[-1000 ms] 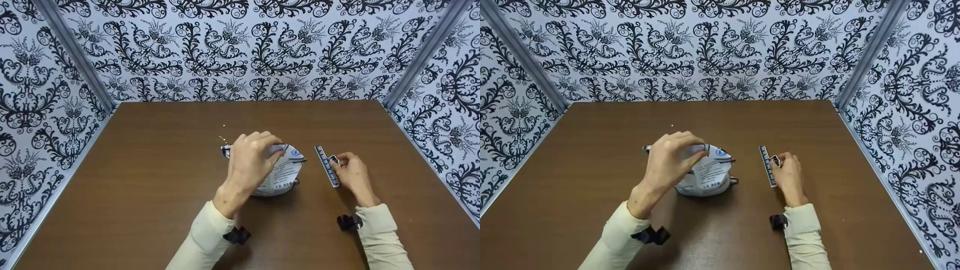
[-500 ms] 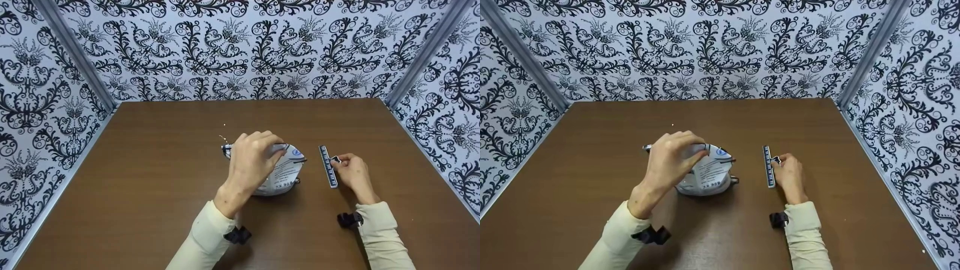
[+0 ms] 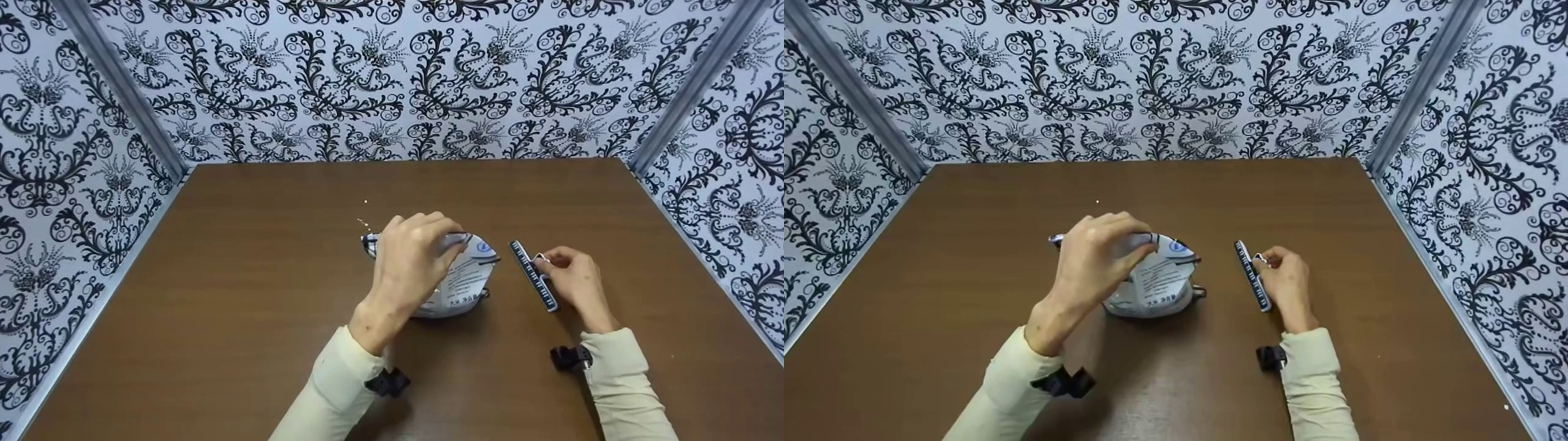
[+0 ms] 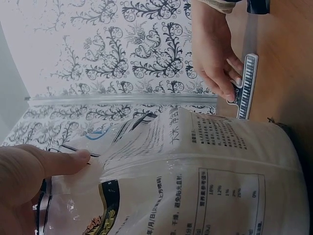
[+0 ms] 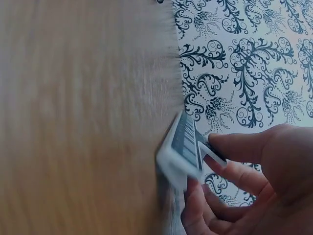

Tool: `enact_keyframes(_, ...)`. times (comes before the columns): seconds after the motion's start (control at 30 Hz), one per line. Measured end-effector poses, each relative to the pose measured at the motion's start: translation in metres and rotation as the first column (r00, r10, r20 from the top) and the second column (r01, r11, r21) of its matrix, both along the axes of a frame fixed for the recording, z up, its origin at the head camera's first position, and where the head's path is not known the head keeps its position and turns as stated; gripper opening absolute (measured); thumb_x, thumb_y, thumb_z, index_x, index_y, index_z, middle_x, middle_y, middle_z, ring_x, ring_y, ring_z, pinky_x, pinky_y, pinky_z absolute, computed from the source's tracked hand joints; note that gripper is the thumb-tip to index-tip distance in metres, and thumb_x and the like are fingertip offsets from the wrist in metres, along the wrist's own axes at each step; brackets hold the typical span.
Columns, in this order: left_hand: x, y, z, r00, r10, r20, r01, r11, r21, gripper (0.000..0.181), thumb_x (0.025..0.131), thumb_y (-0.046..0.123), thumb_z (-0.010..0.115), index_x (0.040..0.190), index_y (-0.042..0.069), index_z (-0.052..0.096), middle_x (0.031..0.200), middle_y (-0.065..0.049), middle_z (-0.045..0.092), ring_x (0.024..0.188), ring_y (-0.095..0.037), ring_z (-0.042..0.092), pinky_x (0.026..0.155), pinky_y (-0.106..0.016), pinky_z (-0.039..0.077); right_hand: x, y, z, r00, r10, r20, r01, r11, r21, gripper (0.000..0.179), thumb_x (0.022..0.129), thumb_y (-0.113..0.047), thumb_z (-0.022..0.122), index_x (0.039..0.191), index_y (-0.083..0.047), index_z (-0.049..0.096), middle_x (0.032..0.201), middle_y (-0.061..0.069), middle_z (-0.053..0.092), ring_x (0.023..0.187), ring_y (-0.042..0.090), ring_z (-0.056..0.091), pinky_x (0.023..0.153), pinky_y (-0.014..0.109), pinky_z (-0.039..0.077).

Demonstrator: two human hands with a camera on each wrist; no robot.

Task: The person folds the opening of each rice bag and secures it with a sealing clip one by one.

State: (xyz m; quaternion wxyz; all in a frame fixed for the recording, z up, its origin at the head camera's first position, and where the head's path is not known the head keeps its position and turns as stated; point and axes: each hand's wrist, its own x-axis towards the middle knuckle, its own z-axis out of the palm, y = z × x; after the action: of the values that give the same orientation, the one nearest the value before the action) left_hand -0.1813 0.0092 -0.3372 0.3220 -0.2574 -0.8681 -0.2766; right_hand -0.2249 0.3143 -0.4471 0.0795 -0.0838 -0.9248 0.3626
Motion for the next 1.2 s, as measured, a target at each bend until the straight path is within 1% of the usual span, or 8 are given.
enact_keyframes(0.1,0.0,0.0,0.0,1.0,0.0,0.001,0.0,1.0,0.001,0.014,0.085,0.027,0.086,0.098,0.023,0.082,0.092,0.013,0.08,0.084,-0.007,0.074,0.065,-0.028,0.043,0.0,0.0,0.001,1.0,0.002,-0.011,-0.003,1.0,-0.023,0.028,0.098,-0.027,0.073,0.111,-0.002,0.074,0.111,0.024,0.075,0.093,0.024,0.07,0.078,0.028,0.049)
enact_keyframes(0.23,0.0,0.0,-0.001,1.0,-0.003,-0.004,0.003,1.0,0.003,0.013,0.085,0.027,0.086,0.098,0.023,0.082,0.092,0.013,0.08,0.083,-0.007,0.074,0.065,-0.028,0.042,0.001,-0.001,0.001,1.0,0.017,0.002,-0.016,0.993,-0.116,0.035,0.099,-0.022,0.071,0.123,0.004,0.067,0.111,0.026,0.073,0.073,0.006,0.068,0.066,0.02,0.056)
enact_keyframes(0.33,0.0,0.0,-0.001,1.0,-0.007,-0.01,0.007,1.0,0.005,0.013,0.085,0.026,0.086,0.097,0.023,0.082,0.092,0.013,0.08,0.082,-0.007,0.073,0.065,-0.028,0.042,0.002,-0.001,0.001,0.999,0.026,0.031,-0.019,0.981,-0.195,0.042,0.1,-0.018,0.069,0.132,0.008,0.062,0.111,0.027,0.071,0.067,0.002,0.069,0.063,0.02,0.059)
enact_keyframes(0.57,0.0,0.0,-0.004,0.999,0.003,-0.036,-0.003,1.0,-0.008,0.011,0.086,0.027,0.085,0.097,0.023,0.082,0.09,0.013,0.079,0.081,-0.007,0.073,0.064,-0.029,0.041,0.005,-0.003,0.006,0.999,0.026,0.037,-0.012,0.945,-0.327,0.045,0.103,-0.02,0.065,0.136,0.01,0.061,0.112,0.021,0.071,0.076,-0.001,0.07,0.074,0.019,0.061)
enact_keyframes(0.8,0.0,0.001,-0.003,0.999,0.007,-0.038,-0.007,1.0,-0.016,0.012,0.087,0.028,0.084,0.097,0.024,0.082,0.091,0.013,0.079,0.081,-0.007,0.073,0.063,-0.029,0.041,0.005,-0.002,0.011,0.998,0.037,0.047,-0.014,0.909,-0.417,0.048,0.102,-0.021,0.067,0.137,0.011,0.059,0.097,-0.002,0.07,0.08,0.001,0.072,0.078,0.022,0.062)
enact_keyframes(1.0,-0.001,0.001,-0.003,0.999,0.004,-0.04,-0.004,1.0,-0.012,0.012,0.087,0.027,0.085,0.097,0.023,0.082,0.091,0.013,0.08,0.079,-0.007,0.073,0.063,-0.029,0.04,0.005,-0.002,0.012,0.997,0.072,0.028,-0.051,0.887,-0.458,0.048,0.1,-0.019,0.07,0.133,0.013,0.058,0.09,-0.011,0.07,0.081,0.001,0.073,0.081,0.024,0.063)
enact_keyframes(1.07,-0.001,0.001,-0.003,0.999,0.004,-0.039,-0.004,1.0,-0.01,0.012,0.087,0.028,0.085,0.097,0.023,0.082,0.091,0.013,0.08,0.08,-0.007,0.073,0.063,-0.029,0.04,0.006,-0.002,0.013,0.996,0.081,0.024,-0.061,0.886,-0.461,0.048,0.1,-0.02,0.07,0.133,0.012,0.058,0.091,-0.01,0.071,0.083,0.001,0.073,0.081,0.026,0.063)
enact_keyframes(1.2,-0.001,0.001,-0.003,0.999,0.007,-0.039,-0.008,1.0,-0.01,0.012,0.086,0.028,0.085,0.097,0.024,0.082,0.091,0.013,0.08,0.079,-0.007,0.073,0.062,-0.028,0.039,0.007,-0.003,0.014,0.997,0.08,0.009,-0.069,0.908,-0.414,0.048,0.1,-0.025,0.071,0.133,0.008,0.063,0.099,-0.004,0.073,0.086,0.002,0.072,0.083,0.025,0.062)
